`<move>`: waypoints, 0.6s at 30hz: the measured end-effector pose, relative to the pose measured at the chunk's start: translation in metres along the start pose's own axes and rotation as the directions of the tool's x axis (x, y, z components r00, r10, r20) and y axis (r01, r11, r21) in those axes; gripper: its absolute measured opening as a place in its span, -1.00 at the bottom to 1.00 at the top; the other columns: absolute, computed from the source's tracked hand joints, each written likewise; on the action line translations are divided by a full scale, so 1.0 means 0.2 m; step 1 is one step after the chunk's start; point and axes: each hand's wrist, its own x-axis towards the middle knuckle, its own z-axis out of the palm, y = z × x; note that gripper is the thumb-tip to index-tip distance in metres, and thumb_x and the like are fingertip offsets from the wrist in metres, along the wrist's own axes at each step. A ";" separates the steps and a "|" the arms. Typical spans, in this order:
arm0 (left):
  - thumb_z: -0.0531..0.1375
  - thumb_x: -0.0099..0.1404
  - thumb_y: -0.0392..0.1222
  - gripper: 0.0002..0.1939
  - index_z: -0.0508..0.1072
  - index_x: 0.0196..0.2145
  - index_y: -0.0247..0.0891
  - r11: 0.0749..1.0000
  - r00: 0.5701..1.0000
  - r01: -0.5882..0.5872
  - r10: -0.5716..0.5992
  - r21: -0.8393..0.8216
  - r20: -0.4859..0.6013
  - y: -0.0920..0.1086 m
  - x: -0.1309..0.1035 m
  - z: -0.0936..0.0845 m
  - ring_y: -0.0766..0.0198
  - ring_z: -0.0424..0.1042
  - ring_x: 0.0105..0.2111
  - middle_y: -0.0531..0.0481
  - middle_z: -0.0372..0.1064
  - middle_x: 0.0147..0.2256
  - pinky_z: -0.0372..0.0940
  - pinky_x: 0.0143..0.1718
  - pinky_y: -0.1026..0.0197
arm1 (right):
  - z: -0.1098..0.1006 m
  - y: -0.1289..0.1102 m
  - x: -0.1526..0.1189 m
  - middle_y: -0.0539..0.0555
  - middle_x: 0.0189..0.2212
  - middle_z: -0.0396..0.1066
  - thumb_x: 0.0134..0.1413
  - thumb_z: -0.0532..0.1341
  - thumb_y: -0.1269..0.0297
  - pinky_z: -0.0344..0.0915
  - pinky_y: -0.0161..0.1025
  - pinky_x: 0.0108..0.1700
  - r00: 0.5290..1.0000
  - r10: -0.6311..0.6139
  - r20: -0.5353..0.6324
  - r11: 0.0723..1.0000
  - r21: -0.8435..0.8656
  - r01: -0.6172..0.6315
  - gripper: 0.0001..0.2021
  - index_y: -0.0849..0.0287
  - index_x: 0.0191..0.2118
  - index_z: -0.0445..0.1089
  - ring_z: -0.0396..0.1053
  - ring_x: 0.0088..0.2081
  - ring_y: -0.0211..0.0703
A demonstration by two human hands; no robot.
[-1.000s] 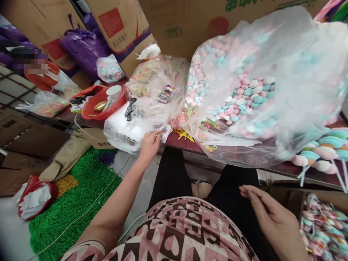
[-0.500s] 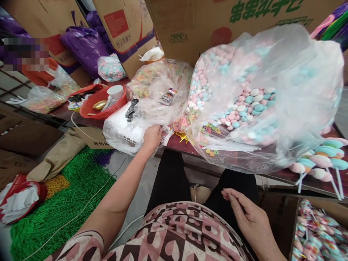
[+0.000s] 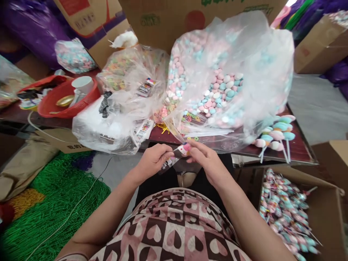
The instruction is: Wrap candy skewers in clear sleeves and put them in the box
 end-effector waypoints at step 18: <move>0.12 0.27 0.12 -0.60 0.35 -0.50 -0.27 0.727 0.918 0.397 -0.317 -0.560 0.240 0.04 0.07 0.18 0.43 0.14 -0.55 0.13 0.20 -0.57 0.06 -0.50 0.34 | -0.08 0.11 -0.03 -0.02 -0.47 0.46 -0.12 0.40 0.16 0.30 -0.28 -0.33 0.939 -0.135 -0.315 0.988 0.031 0.153 -0.82 0.11 -0.38 0.53 0.32 -0.45 -0.28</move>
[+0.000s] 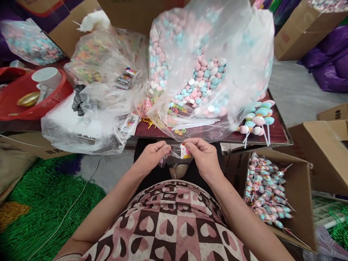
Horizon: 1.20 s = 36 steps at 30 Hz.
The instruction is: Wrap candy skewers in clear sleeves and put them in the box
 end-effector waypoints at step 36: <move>0.08 0.27 0.23 -0.53 0.24 -0.52 -0.23 0.991 0.998 0.053 -0.051 -0.125 0.026 -0.08 0.12 0.24 0.43 0.06 -0.66 0.19 0.04 -0.70 0.08 -0.54 0.31 | -0.14 -0.04 -0.04 -0.06 -0.61 0.31 0.03 0.26 -0.01 0.14 -0.34 -0.61 0.999 0.000 -0.052 0.993 -0.117 -0.006 -0.70 0.13 -0.28 0.51 0.17 -0.63 -0.32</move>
